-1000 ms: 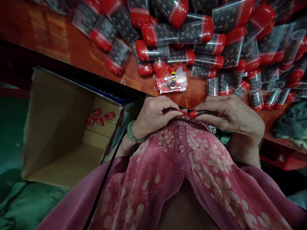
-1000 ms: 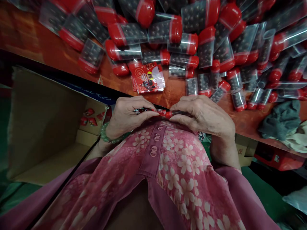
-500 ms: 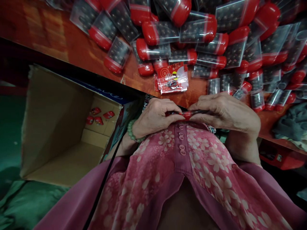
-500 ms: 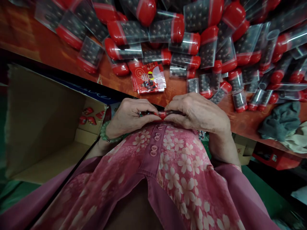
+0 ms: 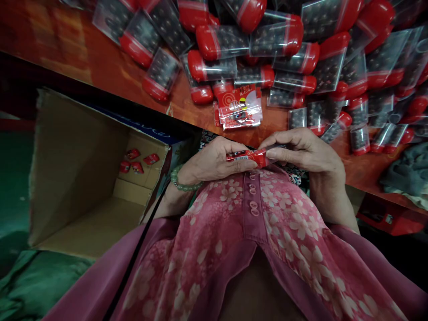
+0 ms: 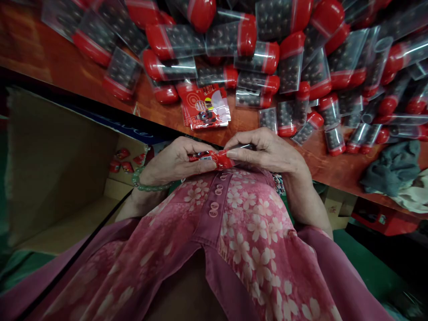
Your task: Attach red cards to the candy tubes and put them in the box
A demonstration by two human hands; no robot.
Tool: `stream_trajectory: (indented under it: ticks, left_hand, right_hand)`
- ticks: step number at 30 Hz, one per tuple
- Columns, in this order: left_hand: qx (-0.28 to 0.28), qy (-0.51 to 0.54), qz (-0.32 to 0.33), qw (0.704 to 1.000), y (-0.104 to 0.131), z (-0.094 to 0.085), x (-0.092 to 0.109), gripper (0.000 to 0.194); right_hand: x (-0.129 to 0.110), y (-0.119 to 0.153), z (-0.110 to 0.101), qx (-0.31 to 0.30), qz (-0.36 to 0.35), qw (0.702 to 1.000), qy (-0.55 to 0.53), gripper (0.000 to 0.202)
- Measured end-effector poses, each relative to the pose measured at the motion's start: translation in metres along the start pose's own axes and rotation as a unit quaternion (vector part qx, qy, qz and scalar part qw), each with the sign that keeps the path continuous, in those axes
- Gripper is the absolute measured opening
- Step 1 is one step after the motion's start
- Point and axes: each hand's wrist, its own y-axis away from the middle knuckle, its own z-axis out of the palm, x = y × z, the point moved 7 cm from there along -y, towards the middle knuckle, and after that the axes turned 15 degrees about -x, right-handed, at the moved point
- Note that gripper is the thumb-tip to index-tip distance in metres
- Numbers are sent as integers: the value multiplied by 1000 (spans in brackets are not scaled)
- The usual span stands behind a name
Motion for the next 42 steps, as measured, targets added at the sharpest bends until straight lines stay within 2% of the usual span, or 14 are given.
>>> stream_trajectory:
  ticks: [5, 11, 15, 19, 23, 26, 29, 31, 34, 38, 40, 42]
  left_hand:
    - [14, 6, -8, 1000, -1, -1, -5, 38]
    - [-25, 124, -5, 992, -11, 10, -20, 42]
    - [-8, 165, -5, 986, -12, 13, -26, 41]
    - [-11, 167, -16, 986, -11, 14, -27, 42]
    - [-30, 242, -43, 969, -14, 20, -32, 54]
    - [-7, 274, -50, 960, -12, 21, -36, 63]
    - [9, 315, -14, 949, -6, 21, -36, 66]
    - [21, 357, 26, 933, -3, 22, -35, 64]
    - [69, 384, 66, 919, -2, 23, -30, 53]
    - [141, 398, 81, 903, -11, 27, -20, 48]
    - [177, 404, 89, 893, -16, 27, -14, 46]
    - [212, 404, 103, 884, -20, 25, -8, 44]
  right_hand:
    - [0, 6, 8, 47, 9, 999, 9, 37]
    - [5, 14, 12, 141, 16, 989, -37, 33]
    - [12, 17, 18, 177, 10, 982, -57, 35]
    - [11, 18, 20, 176, -7, 984, -42, 31]
    - [8, 19, 21, 145, -25, 989, -11, 31]
    - [13, 21, 19, 183, -24, 982, -47, 29]
    - [17, 24, 17, 247, -32, 962, -113, 29]
    - [17, 25, 15, 278, -48, 948, -146, 28]
    - [13, 23, 13, 295, -75, 939, -162, 28]
    - [8, 18, 11, 301, -93, 938, -146, 29]
    - [4, 19, 10, 335, -107, 930, -104, 27]
    - [-3, 24, 9, 395, -135, 908, -34, 23]
